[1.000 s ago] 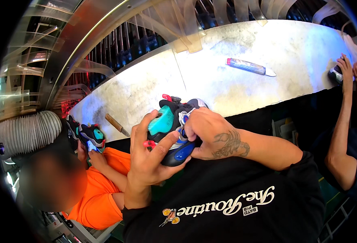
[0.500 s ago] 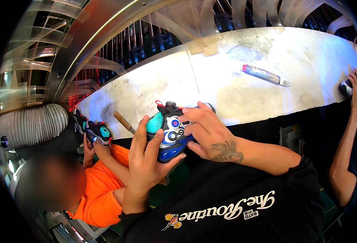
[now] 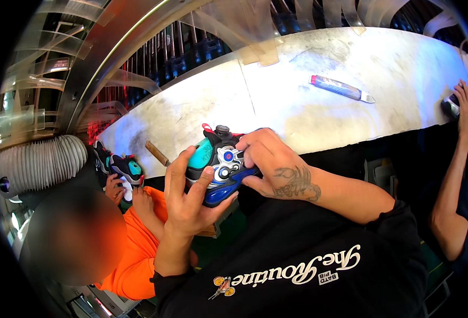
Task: The person assembles a sneaker by inserting the insole and attaching the sole to the upper. They use a utility knife to trim excess material and a marker to apply details to the shoe's surface. The process involves repeated handling and inspection of the shoe components.
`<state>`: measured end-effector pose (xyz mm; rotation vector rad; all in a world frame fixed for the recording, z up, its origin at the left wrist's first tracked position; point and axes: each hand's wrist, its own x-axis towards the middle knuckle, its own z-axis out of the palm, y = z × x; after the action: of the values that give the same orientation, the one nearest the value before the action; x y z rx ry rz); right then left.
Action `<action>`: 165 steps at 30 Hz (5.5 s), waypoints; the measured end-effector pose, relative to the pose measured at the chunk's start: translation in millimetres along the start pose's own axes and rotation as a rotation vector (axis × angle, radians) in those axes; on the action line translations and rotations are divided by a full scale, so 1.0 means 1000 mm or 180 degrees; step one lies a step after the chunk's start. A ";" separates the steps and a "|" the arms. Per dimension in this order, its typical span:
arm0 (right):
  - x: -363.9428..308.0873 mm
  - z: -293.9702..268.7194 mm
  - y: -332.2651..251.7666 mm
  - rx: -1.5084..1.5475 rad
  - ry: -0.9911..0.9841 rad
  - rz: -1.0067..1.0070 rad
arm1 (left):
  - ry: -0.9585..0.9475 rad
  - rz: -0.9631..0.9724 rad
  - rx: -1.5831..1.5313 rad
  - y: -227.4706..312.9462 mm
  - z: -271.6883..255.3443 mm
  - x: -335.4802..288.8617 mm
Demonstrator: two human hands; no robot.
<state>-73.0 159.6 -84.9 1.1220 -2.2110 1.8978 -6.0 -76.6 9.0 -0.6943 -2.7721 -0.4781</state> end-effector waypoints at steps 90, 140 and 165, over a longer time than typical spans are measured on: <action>0.028 -0.052 0.028 0.3763 0.0750 0.0259 | 0.0513 -0.0485 0.0370 0.007 0.123 0.067; 0.039 -0.167 0.057 0.0373 0.0499 0.2372 | 0.0909 0.0037 0.0506 0.029 0.144 0.070; 0.028 -0.071 0.010 -0.0323 -0.0350 0.2533 | 0.0999 -0.0019 -0.0246 0.005 0.130 0.075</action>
<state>-128.9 206.8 -62.0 0.3315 -3.0815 1.9086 -87.9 6.8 -85.9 -0.5717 -2.4733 -0.6387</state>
